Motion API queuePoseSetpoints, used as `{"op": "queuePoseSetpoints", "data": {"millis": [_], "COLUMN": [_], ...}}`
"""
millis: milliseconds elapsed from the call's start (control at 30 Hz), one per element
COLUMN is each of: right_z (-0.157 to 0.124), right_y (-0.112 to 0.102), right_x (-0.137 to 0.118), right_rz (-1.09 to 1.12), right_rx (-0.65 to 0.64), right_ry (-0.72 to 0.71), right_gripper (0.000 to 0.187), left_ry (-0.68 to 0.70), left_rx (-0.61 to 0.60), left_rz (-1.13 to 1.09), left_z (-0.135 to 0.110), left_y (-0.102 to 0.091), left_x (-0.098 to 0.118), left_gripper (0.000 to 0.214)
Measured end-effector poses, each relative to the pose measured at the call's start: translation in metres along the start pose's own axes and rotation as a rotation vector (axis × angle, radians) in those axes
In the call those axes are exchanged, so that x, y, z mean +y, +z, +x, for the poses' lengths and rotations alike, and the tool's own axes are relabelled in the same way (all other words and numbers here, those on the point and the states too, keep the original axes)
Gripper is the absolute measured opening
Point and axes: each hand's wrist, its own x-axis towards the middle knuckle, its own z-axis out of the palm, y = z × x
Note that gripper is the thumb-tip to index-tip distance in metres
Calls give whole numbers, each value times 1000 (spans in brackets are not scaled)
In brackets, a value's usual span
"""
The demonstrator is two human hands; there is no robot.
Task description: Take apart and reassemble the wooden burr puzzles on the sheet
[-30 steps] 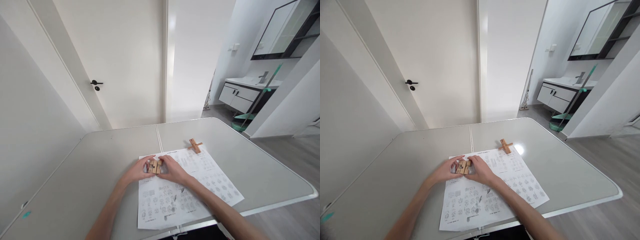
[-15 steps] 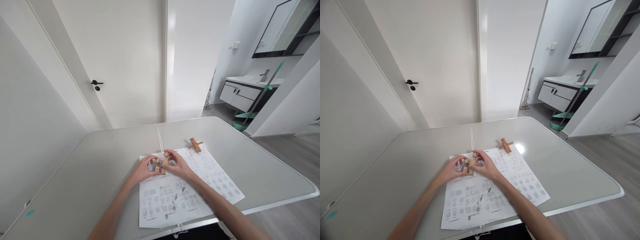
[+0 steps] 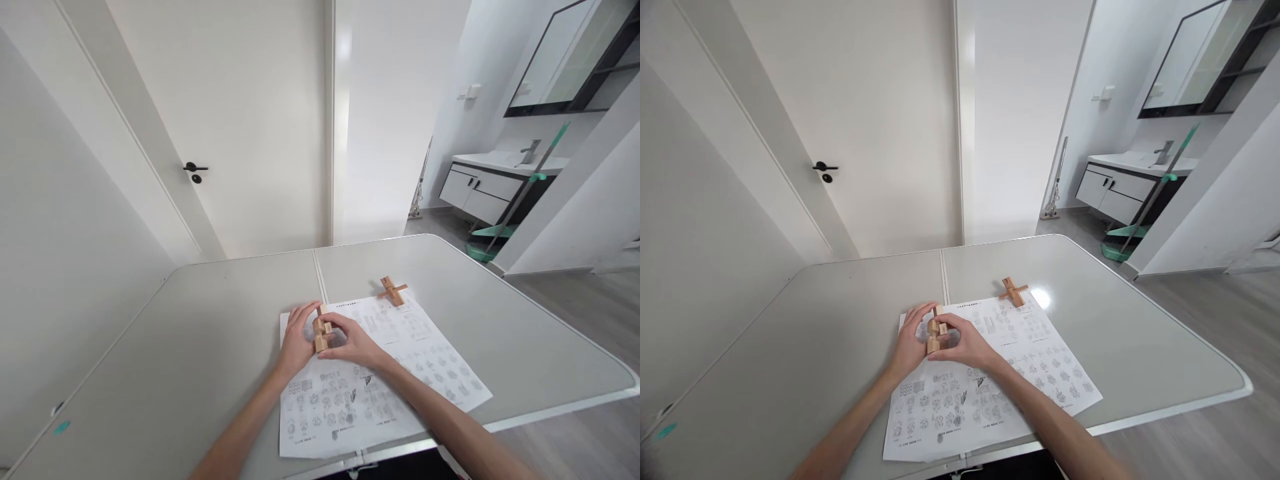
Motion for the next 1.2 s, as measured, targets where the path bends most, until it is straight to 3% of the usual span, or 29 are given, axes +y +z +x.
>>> {"op": "queuePoseSetpoints", "data": {"millis": [67,133,267,367,533,767,1033,1200], "right_z": [1,1,1,2,5,9,9,6], "right_y": [0,0,1,0,-10,-13,-2,-1], "right_x": [-1,1,7,6,2,1,5,2], "right_rz": [-93,-184,-307,-288,-64,290,326,163], "right_rx": [117,222,297,285,361,240,99,77], "right_ry": [-27,-60,-92,-95,42,106,137,146], "right_gripper": [63,63,60,56,31,43,42,41], "left_ry": [-63,-158,-298,-317,-353,-321,-312,-258], "left_rx": [35,4,-318,-422,-318,-322,-267,-283], "left_rz": [-89,-246,-446,-517,-640,-601,-598,-579], "left_z": [1,2,2,2,5,5,4,5], "left_y": [0,-1,-5,-7,-9,-10,-2,-1], "left_x": [-3,-4,3,10,8,1,-3,0], "left_gripper": [64,49,43,45,47,52,53,48]}}
